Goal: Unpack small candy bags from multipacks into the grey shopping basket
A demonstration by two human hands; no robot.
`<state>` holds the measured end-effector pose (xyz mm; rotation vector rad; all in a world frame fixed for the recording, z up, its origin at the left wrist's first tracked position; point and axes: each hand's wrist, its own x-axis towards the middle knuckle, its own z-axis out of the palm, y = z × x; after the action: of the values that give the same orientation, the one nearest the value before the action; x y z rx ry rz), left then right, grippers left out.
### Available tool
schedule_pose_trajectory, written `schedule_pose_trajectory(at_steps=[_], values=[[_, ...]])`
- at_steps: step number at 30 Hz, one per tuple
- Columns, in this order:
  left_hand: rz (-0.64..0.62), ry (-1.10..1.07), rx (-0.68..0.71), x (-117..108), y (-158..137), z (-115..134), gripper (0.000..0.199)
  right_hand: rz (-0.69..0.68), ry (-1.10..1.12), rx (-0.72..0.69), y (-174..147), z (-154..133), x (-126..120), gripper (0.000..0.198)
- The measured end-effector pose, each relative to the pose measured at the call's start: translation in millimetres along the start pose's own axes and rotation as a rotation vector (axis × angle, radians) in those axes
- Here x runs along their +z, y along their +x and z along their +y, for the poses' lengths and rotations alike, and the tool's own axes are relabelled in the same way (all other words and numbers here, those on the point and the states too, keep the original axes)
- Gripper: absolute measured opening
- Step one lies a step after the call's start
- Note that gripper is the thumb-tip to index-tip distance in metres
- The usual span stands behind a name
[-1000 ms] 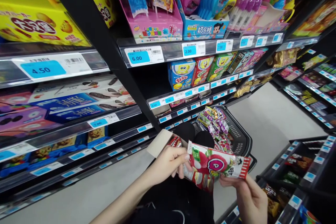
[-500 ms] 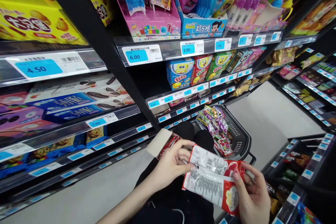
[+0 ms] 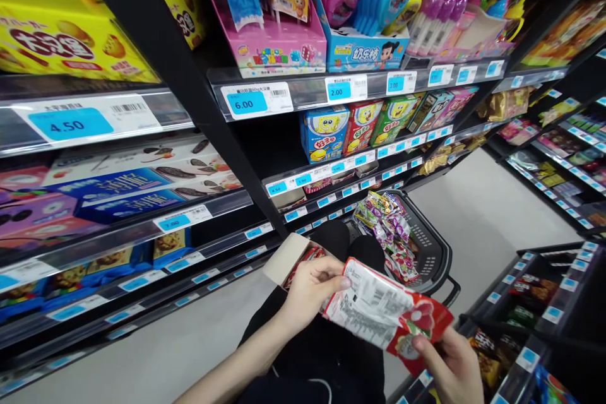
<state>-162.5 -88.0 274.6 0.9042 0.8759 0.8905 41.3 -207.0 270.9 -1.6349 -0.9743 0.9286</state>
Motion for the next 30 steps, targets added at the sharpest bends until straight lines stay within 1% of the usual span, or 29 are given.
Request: schedule_pose_trajectory(at_steps=[2,4,6,8,10,12,14,16,17,18,19,20,22,23,24,25,26,27,28,29,30], values=[[0.019,0.090,0.086,1,0,-1,0.025,0.090,-0.219,-0.191,-2,1,-4,0.031],[0.011,0.163,0.160,0,-1,-2,0.026,0.192,-0.373,-0.365,-5,-1,-5,0.032],[-0.023,0.205,0.177,-2,-2,-3,0.029,0.236,-0.448,-0.461,-7,-6,-5,0.034],[-0.046,0.265,0.165,-3,-3,-5,0.031,0.229,-0.450,-0.479,-8,-11,-4,0.033],[-0.059,0.342,0.155,-3,-2,-9,0.033,0.212,-0.391,-0.422,-8,-15,-1,0.034],[-0.096,0.343,0.083,-2,-1,-16,0.035,0.171,-0.300,-0.280,-8,-15,2,0.038],[-0.158,0.228,-0.089,-1,0,-29,0.041,0.140,-0.183,-0.083,-7,-13,7,0.041],[-0.198,0.075,-0.284,-1,-2,-45,0.054,0.134,-0.069,0.079,-6,-10,10,0.043],[-0.224,0.027,-0.363,-2,-3,-53,0.061,0.130,-0.040,0.118,-5,-8,11,0.044],[-0.273,0.006,-0.428,-3,-5,-59,0.068,0.120,-0.048,0.116,-4,-7,9,0.043],[-0.352,0.004,-0.489,-5,-6,-63,0.075,0.103,-0.096,0.066,-2,-6,6,0.043],[-0.459,0.007,-0.556,-7,-8,-65,0.082,0.083,-0.179,-0.028,-1,-6,2,0.042],[-0.671,-0.025,-0.692,-11,-9,-62,0.093,0.041,-0.401,-0.323,2,-9,-10,0.041],[-0.733,-0.073,-0.747,-12,-9,-59,0.096,0.006,-0.510,-0.495,4,-11,-16,0.037],[-0.759,-0.131,-0.787,-13,-9,-55,0.097,-0.051,-0.608,-0.666,6,-14,-23,0.029],[-0.760,-0.187,-0.809,-13,-8,-51,0.095,-0.123,-0.697,-0.814,8,-17,-29,0.020],[-0.745,-0.233,-0.813,-13,-7,-49,0.090,-0.202,-0.774,-0.929,9,-20,-34,0.016],[-0.717,-0.264,-0.799,-12,-6,-48,0.080,-0.278,-0.832,-1.013,11,-23,-39,0.019],[-0.674,-0.284,-0.773,-11,-5,-47,0.067,-0.342,-0.872,-1.062,13,-26,-41,0.025],[-0.616,-0.298,-0.731,-10,-4,-48,0.054,-0.383,-0.891,-1.073,14,-27,-43,0.030],[-0.541,-0.311,-0.675,-9,-4,-49,0.047,-0.399,-0.888,-1.047,15,-28,-43,0.034]])
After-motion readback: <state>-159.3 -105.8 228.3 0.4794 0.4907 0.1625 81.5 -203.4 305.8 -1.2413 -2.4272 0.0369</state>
